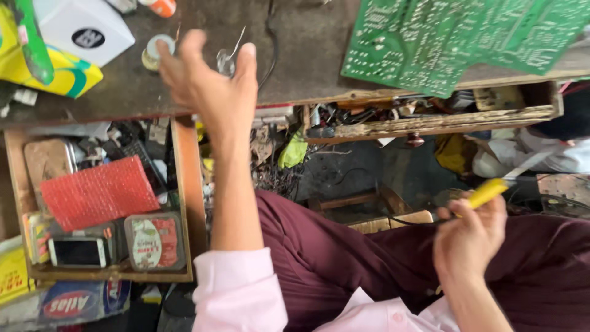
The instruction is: The person works on a green circuit board, using a soldering iron to solder components and a soldering wick to remove solder. They also use pliers to trim leads and handle small wires. The board is flipped over during the process.
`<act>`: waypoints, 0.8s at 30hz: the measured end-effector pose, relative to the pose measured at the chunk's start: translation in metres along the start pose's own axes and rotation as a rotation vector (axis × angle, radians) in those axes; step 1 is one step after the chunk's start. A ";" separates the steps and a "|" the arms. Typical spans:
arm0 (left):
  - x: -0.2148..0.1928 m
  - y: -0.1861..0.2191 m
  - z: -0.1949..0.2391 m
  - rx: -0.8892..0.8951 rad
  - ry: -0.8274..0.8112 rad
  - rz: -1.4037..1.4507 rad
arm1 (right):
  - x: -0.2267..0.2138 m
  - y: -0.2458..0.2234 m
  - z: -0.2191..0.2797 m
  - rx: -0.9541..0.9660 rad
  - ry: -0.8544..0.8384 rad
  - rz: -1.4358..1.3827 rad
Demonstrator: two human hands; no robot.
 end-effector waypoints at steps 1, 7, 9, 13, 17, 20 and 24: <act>-0.008 0.009 0.002 0.059 0.009 0.033 | 0.001 0.018 -0.008 0.051 0.014 0.006; 0.028 0.079 0.088 -0.183 -0.436 0.589 | 0.001 0.143 -0.066 0.159 0.118 0.302; 0.050 0.106 0.126 -0.198 -0.622 0.577 | 0.010 0.169 -0.107 0.014 0.057 0.249; 0.081 0.130 0.161 0.002 -0.704 0.508 | 0.041 0.189 -0.180 -0.419 -0.130 0.616; 0.118 0.129 0.190 0.096 -0.799 0.311 | 0.060 0.231 -0.229 -0.246 -0.329 0.657; 0.125 0.132 0.200 0.139 -0.786 0.245 | 0.083 0.243 -0.240 -0.210 -0.369 0.623; 0.132 0.133 0.201 0.178 -0.744 0.280 | 0.093 0.254 -0.240 -0.191 -0.379 0.594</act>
Point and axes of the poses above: each hand's wrist, its own z-axis away from the middle knuckle, its own x-axis out of the palm, y = z × x, the point moved 10 cm from there along -z, towards the middle knuckle, and after that the axes turned 2 degrees about x, right-handed, at the moved point
